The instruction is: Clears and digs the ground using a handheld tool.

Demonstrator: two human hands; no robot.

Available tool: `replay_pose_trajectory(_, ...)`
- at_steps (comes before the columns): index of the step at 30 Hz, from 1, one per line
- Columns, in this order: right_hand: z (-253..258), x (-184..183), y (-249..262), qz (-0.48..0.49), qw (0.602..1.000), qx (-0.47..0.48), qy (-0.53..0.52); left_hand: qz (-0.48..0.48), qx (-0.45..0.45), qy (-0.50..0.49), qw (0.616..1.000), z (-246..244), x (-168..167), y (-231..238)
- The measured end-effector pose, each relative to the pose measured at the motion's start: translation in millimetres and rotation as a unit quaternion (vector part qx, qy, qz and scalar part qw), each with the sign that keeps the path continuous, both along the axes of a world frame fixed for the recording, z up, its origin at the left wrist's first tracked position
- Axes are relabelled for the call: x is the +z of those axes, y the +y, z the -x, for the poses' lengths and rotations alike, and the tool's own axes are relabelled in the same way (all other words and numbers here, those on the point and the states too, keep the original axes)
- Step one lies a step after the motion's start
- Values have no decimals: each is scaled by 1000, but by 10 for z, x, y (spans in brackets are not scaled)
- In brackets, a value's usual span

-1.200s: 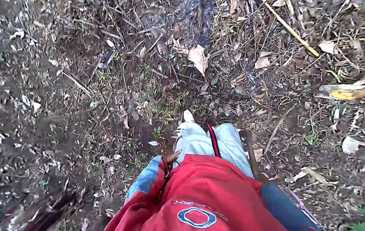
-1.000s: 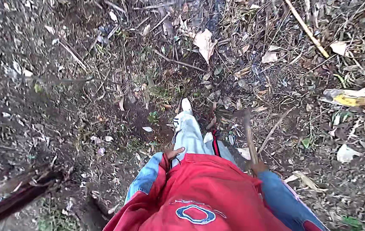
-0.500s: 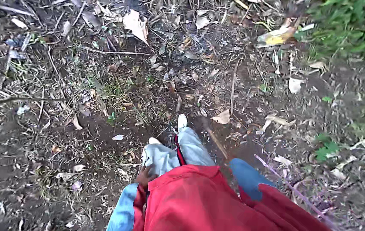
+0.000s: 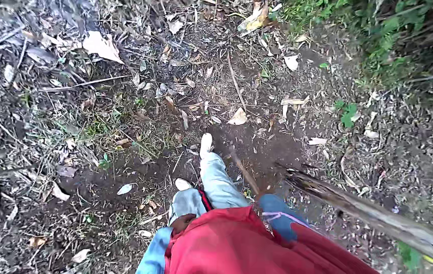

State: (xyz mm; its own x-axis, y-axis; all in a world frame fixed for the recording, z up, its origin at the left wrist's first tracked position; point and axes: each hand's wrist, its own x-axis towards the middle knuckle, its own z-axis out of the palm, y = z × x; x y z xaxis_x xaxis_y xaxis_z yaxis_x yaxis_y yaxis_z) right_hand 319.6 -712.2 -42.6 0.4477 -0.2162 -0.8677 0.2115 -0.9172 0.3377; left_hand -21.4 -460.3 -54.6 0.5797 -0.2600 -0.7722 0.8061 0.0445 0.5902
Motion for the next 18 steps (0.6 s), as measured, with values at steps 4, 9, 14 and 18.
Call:
replay_pose_trajectory(4,314,56,-149,-38,997,-70,-16,-14,-100,-11,995,41,52,-161)
replay_pose_trajectory(9,330,88,-401,-86,983,-156,-37,-103,-193,-32,975,29,-177,-502)
replay_pose_trajectory(14,125,-75,-777,-122,969,-210,-46,-137,-209,25,968,-207,-258,-735)
replay_pose_trajectory(18,-276,-383,-1037,-142,944,-291,-57,-243,-126,167,947,-384,-323,-1089)
